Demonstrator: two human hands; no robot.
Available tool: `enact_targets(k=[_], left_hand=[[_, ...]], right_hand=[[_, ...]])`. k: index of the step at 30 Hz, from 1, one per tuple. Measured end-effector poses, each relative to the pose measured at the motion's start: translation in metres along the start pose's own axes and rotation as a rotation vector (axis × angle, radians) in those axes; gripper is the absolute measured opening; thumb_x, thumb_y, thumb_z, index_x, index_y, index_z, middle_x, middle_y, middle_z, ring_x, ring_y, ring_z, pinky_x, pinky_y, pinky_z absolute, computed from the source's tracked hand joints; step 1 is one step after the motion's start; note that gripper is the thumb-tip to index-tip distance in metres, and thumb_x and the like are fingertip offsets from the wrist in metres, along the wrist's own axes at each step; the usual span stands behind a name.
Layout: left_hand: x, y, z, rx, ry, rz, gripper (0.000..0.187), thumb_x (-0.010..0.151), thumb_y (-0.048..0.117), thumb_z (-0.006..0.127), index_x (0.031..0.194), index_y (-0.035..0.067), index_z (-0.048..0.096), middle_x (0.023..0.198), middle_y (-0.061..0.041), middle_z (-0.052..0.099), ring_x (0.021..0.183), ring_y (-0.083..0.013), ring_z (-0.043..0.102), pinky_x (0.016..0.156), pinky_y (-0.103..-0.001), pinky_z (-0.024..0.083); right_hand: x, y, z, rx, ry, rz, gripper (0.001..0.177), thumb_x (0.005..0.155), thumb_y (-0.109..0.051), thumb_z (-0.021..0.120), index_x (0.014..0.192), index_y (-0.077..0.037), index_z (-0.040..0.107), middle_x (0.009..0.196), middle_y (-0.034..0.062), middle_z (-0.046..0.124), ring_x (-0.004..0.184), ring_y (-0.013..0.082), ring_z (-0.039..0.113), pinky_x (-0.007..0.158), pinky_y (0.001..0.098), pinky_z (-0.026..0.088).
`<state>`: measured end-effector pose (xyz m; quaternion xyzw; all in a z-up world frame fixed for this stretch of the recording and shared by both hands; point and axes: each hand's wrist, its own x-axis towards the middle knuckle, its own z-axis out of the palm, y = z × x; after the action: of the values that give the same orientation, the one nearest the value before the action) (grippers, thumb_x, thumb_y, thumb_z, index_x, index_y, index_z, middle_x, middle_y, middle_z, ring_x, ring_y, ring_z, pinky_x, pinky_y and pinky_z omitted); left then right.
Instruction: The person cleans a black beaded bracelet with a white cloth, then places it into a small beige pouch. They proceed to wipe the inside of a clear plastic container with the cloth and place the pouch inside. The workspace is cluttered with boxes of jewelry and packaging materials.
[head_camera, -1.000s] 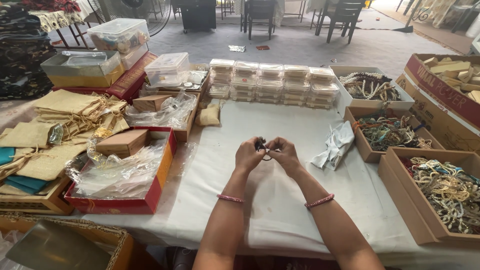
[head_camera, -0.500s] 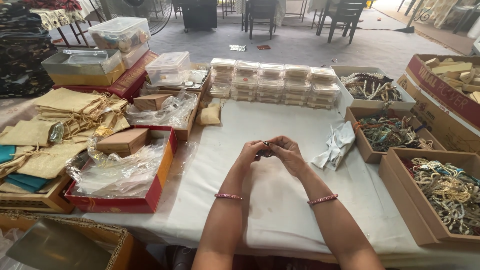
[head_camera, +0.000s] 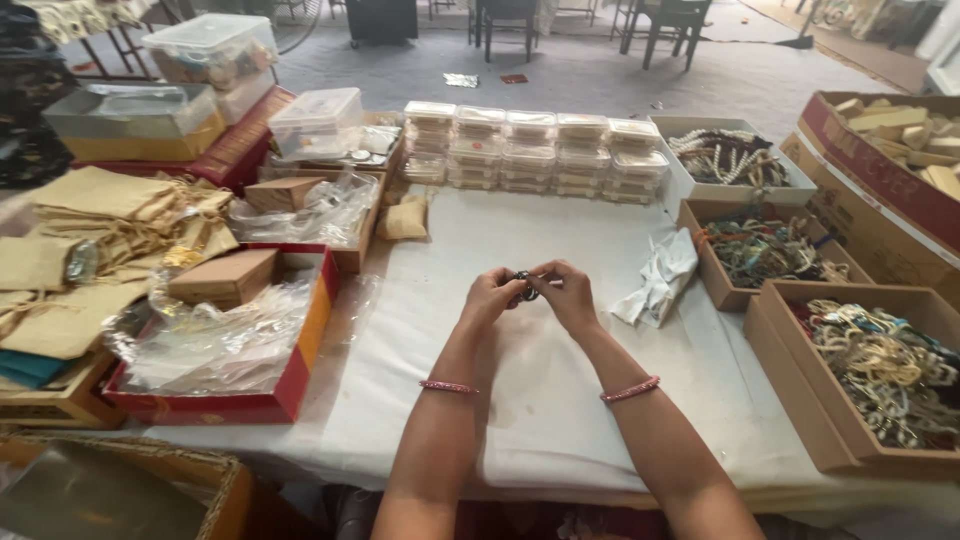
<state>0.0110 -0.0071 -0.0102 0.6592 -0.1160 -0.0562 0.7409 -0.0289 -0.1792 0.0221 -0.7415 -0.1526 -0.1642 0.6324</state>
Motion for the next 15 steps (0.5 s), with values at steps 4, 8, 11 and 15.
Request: enact_targets(k=[4,8,11,15], left_hand=[[-0.029,0.034,0.023,0.266,0.1,0.148,0.022,0.089,0.023,0.077,0.094,0.002,0.075,0.078,-0.005,0.076,0.065,-0.0099,0.066,0.062,-0.028,0.055],[-0.05,0.059,0.039,0.658,0.292,0.403,0.026,0.088,0.028,0.076,0.104,0.008,0.076,0.089,-0.009,0.077,0.079,-0.0223,0.074,0.071,-0.036,0.057],[-0.055,0.06,0.041,0.757,0.332,0.497,0.025,0.091,0.028,0.073,0.107,0.009,0.075,0.098,-0.008,0.076,0.09,-0.0265,0.073,0.077,-0.039,0.057],[-0.051,0.049,0.041,0.878,0.348,0.591,0.019,0.104,0.023,0.065,0.111,0.008,0.074,0.11,-0.009,0.073,0.102,-0.0294,0.069,0.084,-0.041,0.056]], right_hand=[[-0.003,-0.015,0.006,-0.182,0.116,0.048,0.011,0.092,-0.006,0.073,0.102,-0.001,0.076,0.097,0.0061,0.074,0.085,0.0139,0.073,0.072,0.0294,0.062],[-0.003,-0.013,0.013,0.011,0.171,0.148,0.021,0.099,-0.011,0.065,0.116,-0.003,0.073,0.1,0.0072,0.076,0.089,0.0149,0.075,0.076,0.0287,0.066],[-0.002,-0.004,0.016,0.217,0.145,0.196,0.029,0.101,-0.012,0.059,0.127,-0.003,0.069,0.106,0.008,0.074,0.093,0.0161,0.074,0.079,0.0305,0.068],[0.001,0.009,0.013,0.413,0.084,0.211,0.038,0.101,-0.011,0.051,0.136,-0.002,0.064,0.117,0.0078,0.07,0.102,0.0166,0.07,0.087,0.0349,0.065]])
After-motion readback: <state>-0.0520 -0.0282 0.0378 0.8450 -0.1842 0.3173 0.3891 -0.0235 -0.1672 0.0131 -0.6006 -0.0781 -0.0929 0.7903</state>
